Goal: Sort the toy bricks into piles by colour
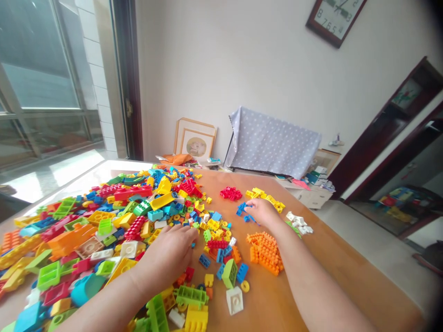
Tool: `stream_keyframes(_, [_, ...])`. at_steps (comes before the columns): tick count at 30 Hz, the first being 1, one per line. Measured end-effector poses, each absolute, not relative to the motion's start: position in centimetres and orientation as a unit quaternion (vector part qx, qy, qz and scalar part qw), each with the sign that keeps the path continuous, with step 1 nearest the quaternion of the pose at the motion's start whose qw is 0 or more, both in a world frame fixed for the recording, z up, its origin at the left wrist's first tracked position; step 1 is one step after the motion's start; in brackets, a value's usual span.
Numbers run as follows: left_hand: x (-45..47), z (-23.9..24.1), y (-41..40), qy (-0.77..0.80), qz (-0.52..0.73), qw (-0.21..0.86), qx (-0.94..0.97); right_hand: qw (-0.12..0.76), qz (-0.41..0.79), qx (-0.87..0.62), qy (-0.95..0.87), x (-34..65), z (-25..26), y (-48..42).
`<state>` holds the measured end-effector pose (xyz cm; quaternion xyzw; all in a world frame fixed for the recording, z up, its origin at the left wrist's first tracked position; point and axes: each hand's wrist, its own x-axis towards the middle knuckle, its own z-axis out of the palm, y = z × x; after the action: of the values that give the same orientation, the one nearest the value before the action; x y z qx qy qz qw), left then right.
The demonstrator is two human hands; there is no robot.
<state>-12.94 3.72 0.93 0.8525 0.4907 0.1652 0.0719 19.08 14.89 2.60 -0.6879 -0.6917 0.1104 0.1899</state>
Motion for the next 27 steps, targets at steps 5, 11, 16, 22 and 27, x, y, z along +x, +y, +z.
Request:
stream_keyframes(5, [-13.0, 0.9, 3.8, 0.496, 0.143, 0.055, 0.855, 0.135, 0.111, -0.710, -0.682, 20.3, 1.6, 16.4])
stream_keyframes(11, [-13.0, 1.2, 3.8, 0.498, 0.126, 0.045, 0.857, 0.125, 0.108, -0.712, -0.683, 20.8, 1.0, 16.8])
stream_keyframes(16, [-12.8, 1.8, 3.6, 0.501, 0.113, 0.050, 0.856, 0.163, 0.109, -0.705, -0.682, 20.3, 1.1, 15.6])
stream_keyframes(22, [-12.4, 2.1, 3.1, 0.498, 0.115, 0.024, 0.859, 0.269, 0.172, -0.579, -0.751, 17.5, 1.7, 10.5])
stream_keyframes(27, [-12.1, 2.4, 2.6, 0.491, 0.112, 0.039, 0.863, 0.234, 0.291, -0.474, -0.797, 13.3, 3.1, 4.6])
